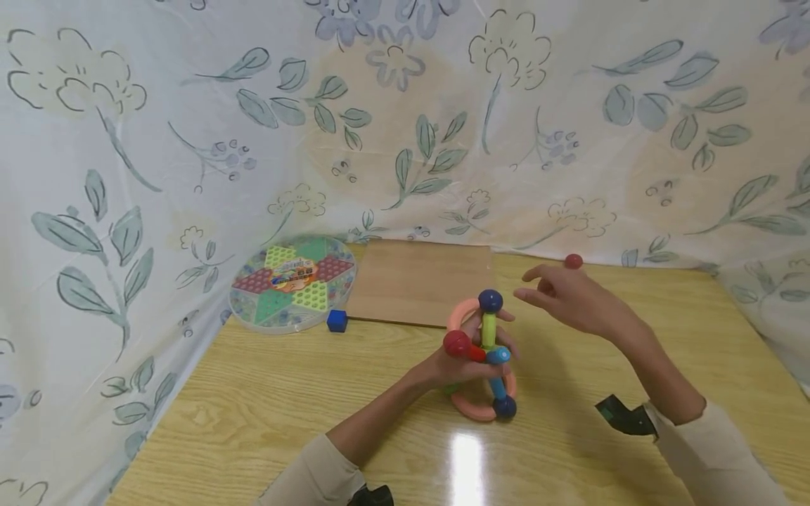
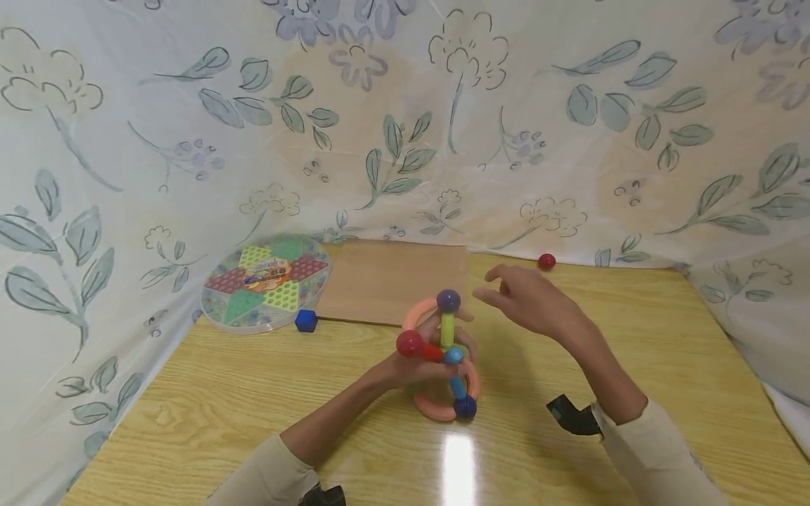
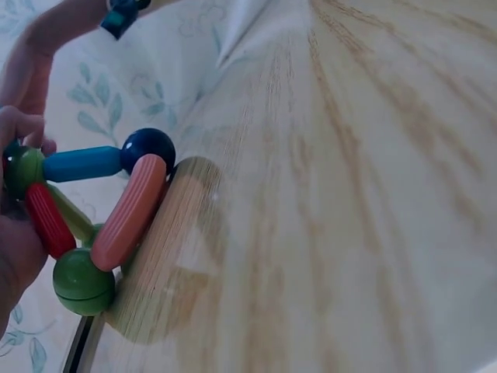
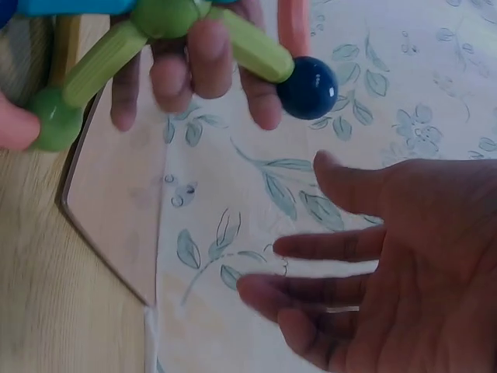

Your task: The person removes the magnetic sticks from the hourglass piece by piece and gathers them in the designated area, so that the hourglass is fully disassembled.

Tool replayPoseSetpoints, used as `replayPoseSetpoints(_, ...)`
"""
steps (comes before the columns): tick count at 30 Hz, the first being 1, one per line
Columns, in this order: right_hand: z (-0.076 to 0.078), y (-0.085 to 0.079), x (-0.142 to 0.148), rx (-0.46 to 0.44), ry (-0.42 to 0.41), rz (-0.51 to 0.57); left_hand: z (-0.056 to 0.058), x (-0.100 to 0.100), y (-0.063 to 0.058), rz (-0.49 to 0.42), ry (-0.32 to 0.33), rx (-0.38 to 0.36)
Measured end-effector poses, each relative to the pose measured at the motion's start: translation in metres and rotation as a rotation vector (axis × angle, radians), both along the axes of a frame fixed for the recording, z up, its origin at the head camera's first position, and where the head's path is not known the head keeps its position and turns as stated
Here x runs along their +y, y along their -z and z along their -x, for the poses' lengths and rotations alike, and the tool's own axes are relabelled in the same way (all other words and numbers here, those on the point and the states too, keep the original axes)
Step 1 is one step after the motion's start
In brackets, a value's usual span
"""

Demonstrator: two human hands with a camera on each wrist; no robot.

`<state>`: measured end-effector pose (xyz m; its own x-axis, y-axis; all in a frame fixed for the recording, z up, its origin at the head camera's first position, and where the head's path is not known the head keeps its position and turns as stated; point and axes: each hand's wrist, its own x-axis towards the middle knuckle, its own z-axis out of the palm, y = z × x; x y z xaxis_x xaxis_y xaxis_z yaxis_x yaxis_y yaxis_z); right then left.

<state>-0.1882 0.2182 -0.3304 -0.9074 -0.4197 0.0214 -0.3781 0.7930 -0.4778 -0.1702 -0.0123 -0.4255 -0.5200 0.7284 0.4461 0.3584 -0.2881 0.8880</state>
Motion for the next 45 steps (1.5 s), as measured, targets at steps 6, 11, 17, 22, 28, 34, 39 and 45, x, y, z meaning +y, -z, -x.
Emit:
replayPoseSetpoints(6,-0.001,-0.001,-0.006,0.062,-0.173,0.136,-0.001,0.0,0.002,0.008,0.021,-0.026)
replayPoseSetpoints(11,0.004,0.007,-0.024,0.114,-0.338,0.206,0.0,-0.003,0.001,0.039,0.045,-0.014)
replayPoseSetpoints(17,0.006,0.016,-0.041,0.163,-0.424,0.221,0.002,-0.004,0.0,0.037,0.051,-0.012)
replayPoseSetpoints(22,0.005,0.016,-0.044,0.214,-0.415,0.223,0.002,-0.001,0.002,-0.023,0.021,0.012)
replayPoseSetpoints(28,0.004,0.013,-0.044,0.288,-0.414,0.21,0.001,0.003,0.005,-0.076,-0.034,0.086)
replayPoseSetpoints(34,0.0,0.007,-0.042,0.255,-0.349,0.194,-0.001,0.005,0.005,-0.153,-0.088,0.07)
replayPoseSetpoints(39,-0.002,0.007,-0.041,0.229,-0.311,0.164,0.005,0.008,0.011,-0.235,-0.042,0.044)
replayPoseSetpoints(45,-0.003,0.011,-0.041,0.237,-0.309,0.144,0.015,0.011,0.025,-0.26,-0.006,0.097)
